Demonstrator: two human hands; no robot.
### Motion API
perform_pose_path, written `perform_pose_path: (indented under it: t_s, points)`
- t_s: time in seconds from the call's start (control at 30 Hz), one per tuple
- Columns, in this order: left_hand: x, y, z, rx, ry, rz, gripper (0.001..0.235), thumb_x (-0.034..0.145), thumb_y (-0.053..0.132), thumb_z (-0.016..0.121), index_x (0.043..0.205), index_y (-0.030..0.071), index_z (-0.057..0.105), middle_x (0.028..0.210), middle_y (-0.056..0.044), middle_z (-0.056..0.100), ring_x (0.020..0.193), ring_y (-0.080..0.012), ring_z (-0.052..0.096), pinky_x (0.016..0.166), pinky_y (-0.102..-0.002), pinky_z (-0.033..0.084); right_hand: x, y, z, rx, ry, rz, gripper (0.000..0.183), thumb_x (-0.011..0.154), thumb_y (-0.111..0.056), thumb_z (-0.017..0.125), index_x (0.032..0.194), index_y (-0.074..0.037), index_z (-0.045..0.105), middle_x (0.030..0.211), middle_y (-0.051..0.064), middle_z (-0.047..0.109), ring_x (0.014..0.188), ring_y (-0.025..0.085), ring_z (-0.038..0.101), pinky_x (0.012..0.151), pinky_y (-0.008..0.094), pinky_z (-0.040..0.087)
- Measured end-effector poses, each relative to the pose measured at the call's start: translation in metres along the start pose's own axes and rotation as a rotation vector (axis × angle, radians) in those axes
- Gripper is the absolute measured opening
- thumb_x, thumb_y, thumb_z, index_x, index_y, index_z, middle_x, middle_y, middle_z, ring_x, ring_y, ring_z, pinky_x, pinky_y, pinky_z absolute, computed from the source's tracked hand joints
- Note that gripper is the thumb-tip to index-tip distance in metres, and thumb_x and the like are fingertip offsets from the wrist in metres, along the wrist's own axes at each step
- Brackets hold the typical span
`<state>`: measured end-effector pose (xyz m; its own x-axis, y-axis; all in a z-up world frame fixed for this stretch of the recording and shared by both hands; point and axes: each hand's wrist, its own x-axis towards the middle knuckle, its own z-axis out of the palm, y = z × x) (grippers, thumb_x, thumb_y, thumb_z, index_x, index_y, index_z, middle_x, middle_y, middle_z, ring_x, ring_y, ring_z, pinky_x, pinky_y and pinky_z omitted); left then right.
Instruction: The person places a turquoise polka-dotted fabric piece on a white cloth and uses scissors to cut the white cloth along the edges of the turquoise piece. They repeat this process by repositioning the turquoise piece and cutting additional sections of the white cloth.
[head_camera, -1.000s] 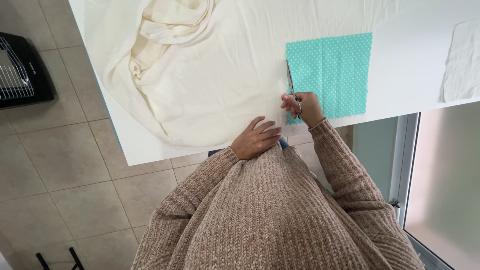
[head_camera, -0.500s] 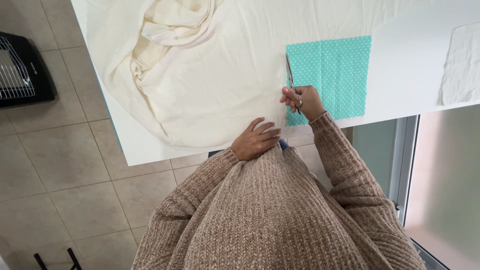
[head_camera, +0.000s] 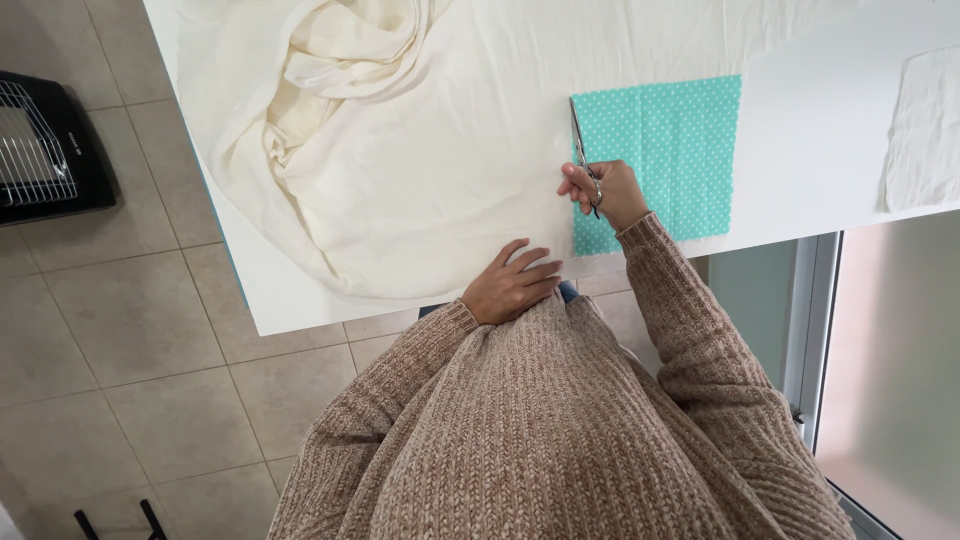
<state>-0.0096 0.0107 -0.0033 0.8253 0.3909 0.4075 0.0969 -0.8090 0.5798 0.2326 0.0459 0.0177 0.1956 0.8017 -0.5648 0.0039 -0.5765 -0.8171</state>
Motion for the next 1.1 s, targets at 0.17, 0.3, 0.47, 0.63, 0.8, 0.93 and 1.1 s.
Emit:
perform_pose_path:
  t_s: [0.17,0.3,0.47,0.63,0.8,0.93,1.1]
  points:
    - [0.001,0.001,0.001,0.009,-0.006,-0.002,0.016,0.101,0.026,0.063,0.106,0.014,0.071,0.125,-0.003,0.068,0.125,-0.0283,0.058,0.112,-0.054,0.038,0.01,0.004,-0.001,0.056,-0.01,-0.002,0.045,0.098,-0.038,0.076,0.074,0.0,0.072,0.048,0.006,0.055,0.038,0.011,0.056,0.04,0.021,0.044]
    - [0.001,0.001,0.0,0.005,-0.012,-0.008,0.016,0.101,0.026,0.062,0.105,0.014,0.072,0.125,-0.003,0.068,0.125,-0.0283,0.059,0.112,-0.054,0.037,0.009,0.002,-0.002,0.059,-0.007,-0.004,0.042,0.098,-0.033,0.077,0.074,0.001,0.072,0.05,0.008,0.055,0.037,0.012,0.054,0.041,0.023,0.044]
    - [0.002,0.001,-0.001,-0.001,-0.002,-0.004,0.017,0.101,0.026,0.062,0.106,0.013,0.072,0.125,-0.003,0.068,0.125,-0.0284,0.059,0.113,-0.054,0.037,0.01,0.003,-0.002,0.05,-0.014,-0.023,0.042,0.098,-0.032,0.077,0.074,0.001,0.072,0.049,0.007,0.054,0.037,0.012,0.053,0.041,0.023,0.044]
    - [0.004,0.001,-0.001,0.011,0.04,0.001,0.017,0.103,0.027,0.061,0.104,0.015,0.072,0.123,-0.002,0.069,0.122,-0.0278,0.06,0.112,-0.052,0.038,0.01,0.005,-0.01,0.005,-0.029,-0.031,0.042,0.098,-0.036,0.075,0.075,-0.001,0.074,0.048,0.007,0.056,0.039,0.012,0.056,0.043,0.022,0.044]
    - [0.018,0.006,-0.005,-0.041,0.036,-0.153,0.025,0.103,0.029,0.06,0.12,0.015,0.071,0.135,-0.004,0.066,0.131,-0.0291,0.056,0.112,-0.05,0.039,-0.003,0.031,-0.071,-0.068,-0.2,-0.004,0.033,0.092,-0.03,0.077,0.078,-0.001,0.069,0.052,0.008,0.059,0.046,0.013,0.059,0.044,0.024,0.044]
    - [0.064,0.016,-0.007,-0.032,0.003,-0.267,0.031,0.105,0.03,0.055,0.129,0.014,0.067,0.136,-0.005,0.064,0.131,-0.0298,0.056,0.107,-0.045,0.044,-0.003,0.034,-0.179,-0.141,-0.333,-0.007,0.029,0.087,-0.025,0.08,0.091,0.001,0.066,0.06,0.008,0.061,0.053,0.015,0.061,0.05,0.026,0.047]
    - [0.139,0.028,0.045,0.107,-0.046,-0.368,0.042,0.107,0.035,0.05,0.142,0.014,0.057,0.145,-0.009,0.055,0.138,-0.0326,0.048,0.109,-0.046,0.04,0.014,-0.002,-0.307,-0.444,-0.347,0.069,0.028,0.08,-0.021,0.086,0.093,0.0,0.073,0.053,0.009,0.061,0.05,0.018,0.057,0.052,0.027,0.043]
